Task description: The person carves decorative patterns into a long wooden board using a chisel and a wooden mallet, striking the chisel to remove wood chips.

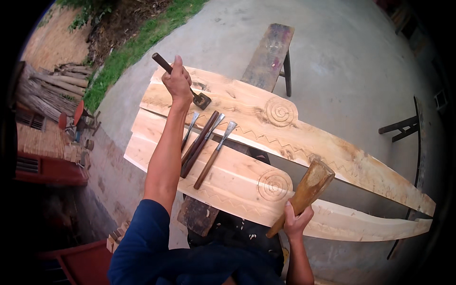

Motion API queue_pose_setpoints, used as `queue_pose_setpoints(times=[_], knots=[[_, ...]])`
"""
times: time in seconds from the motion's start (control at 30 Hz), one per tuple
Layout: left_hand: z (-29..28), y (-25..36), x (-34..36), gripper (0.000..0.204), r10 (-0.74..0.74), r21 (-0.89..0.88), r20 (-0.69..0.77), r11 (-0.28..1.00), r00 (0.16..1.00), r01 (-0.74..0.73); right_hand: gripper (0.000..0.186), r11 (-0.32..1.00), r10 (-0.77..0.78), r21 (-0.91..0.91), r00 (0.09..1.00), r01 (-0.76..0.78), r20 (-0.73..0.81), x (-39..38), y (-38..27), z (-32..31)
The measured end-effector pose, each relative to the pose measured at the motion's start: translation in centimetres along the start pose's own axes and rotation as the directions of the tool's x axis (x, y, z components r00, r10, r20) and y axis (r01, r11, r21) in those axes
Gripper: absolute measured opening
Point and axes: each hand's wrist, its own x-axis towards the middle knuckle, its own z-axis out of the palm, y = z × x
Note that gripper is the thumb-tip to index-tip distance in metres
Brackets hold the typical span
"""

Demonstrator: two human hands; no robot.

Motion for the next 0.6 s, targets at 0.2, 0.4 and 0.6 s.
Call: queue_pose_setpoints(times=[0.2, 0.4, 0.6], knots=[[2.9, 1.4, -0.1, 0.054, 0.056, 0.171, -0.014, 0.984, 0.998, -0.052, 0.023, 0.999, -0.033, -0.009, 0.998, 0.033, -0.053, 0.2, -1.8, -1.1], [-0.7, 7.1, -8.3, 0.054, -0.032, -0.175, -0.053, 0.984, 0.998, 0.022, 0.027, 0.996, -0.053, -0.079, 0.997, 0.048, -0.053, -0.5, 0.4, -1.0], [-4.7, 14.4, -13.0, 0.055, -0.292, -0.745, 0.086, 0.616, 0.953, 0.256, 0.026, 0.998, -0.053, -0.023, 0.998, 0.052, -0.032, 0.1, -0.4, -1.2]])
